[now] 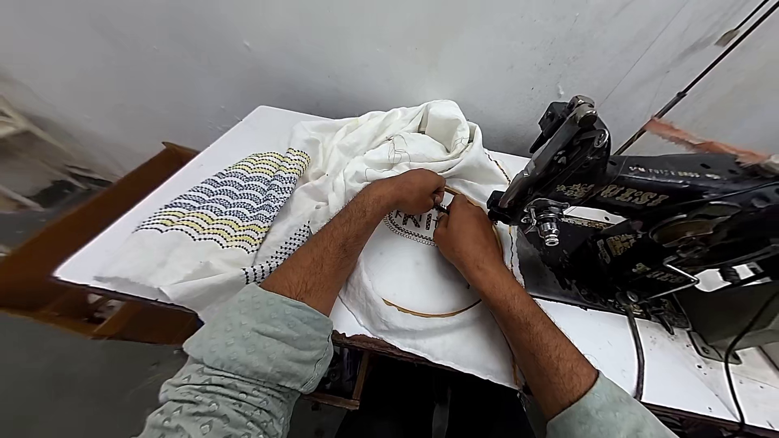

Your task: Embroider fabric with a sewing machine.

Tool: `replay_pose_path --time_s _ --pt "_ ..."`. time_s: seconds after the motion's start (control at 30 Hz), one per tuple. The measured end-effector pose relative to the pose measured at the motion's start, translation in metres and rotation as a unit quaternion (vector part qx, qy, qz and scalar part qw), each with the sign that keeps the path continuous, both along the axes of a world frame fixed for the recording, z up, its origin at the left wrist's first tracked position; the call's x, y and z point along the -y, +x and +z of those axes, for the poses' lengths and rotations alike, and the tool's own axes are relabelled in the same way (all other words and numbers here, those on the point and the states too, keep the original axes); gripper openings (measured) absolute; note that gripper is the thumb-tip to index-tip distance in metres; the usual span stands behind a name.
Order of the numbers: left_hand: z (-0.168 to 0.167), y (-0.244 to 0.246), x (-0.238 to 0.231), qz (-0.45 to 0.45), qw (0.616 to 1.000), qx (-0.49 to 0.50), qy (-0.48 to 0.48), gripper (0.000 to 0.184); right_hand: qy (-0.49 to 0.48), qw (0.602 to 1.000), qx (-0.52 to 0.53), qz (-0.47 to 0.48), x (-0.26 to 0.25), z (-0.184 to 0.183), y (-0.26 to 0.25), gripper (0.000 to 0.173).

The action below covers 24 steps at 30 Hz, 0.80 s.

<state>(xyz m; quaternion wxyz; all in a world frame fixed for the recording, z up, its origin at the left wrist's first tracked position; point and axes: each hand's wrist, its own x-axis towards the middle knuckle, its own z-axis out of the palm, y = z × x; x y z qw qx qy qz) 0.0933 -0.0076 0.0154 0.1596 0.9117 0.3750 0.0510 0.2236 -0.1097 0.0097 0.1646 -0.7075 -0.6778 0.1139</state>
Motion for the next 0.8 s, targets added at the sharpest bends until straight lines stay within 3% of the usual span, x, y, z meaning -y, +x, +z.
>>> replay_pose_path --time_s 0.1,0.27,0.37,0.5,0.6,0.7,0.8 --pt "0.002 -0.002 0.000 0.010 0.999 0.035 -0.014 0.016 0.010 1.000 0.019 0.011 0.011 0.000 0.001 0.015" --pt "0.015 -0.019 -0.006 0.100 0.963 0.243 -0.063 0.024 0.093 0.993 0.044 0.063 0.071 0.003 0.035 0.025" --pt "0.031 -0.032 -0.006 0.207 0.905 0.366 -0.065 0.031 0.165 0.982 0.081 0.039 0.102 -0.002 0.091 0.028" --pt "0.036 -0.043 -0.012 0.317 0.807 0.498 -0.028 0.031 0.169 0.970 0.172 -0.021 0.112 -0.020 0.169 0.030" --pt "0.036 -0.045 -0.015 0.356 0.762 0.541 0.000 0.025 0.172 0.961 0.211 -0.044 0.108 -0.031 0.192 0.032" --pt "0.035 -0.051 -0.018 0.376 0.772 0.510 0.048 0.020 0.195 0.963 0.188 -0.014 0.099 -0.027 0.179 0.035" --pt "0.033 -0.059 -0.023 0.370 0.838 0.388 0.104 0.022 0.191 0.972 0.124 0.059 0.078 -0.021 0.154 0.030"
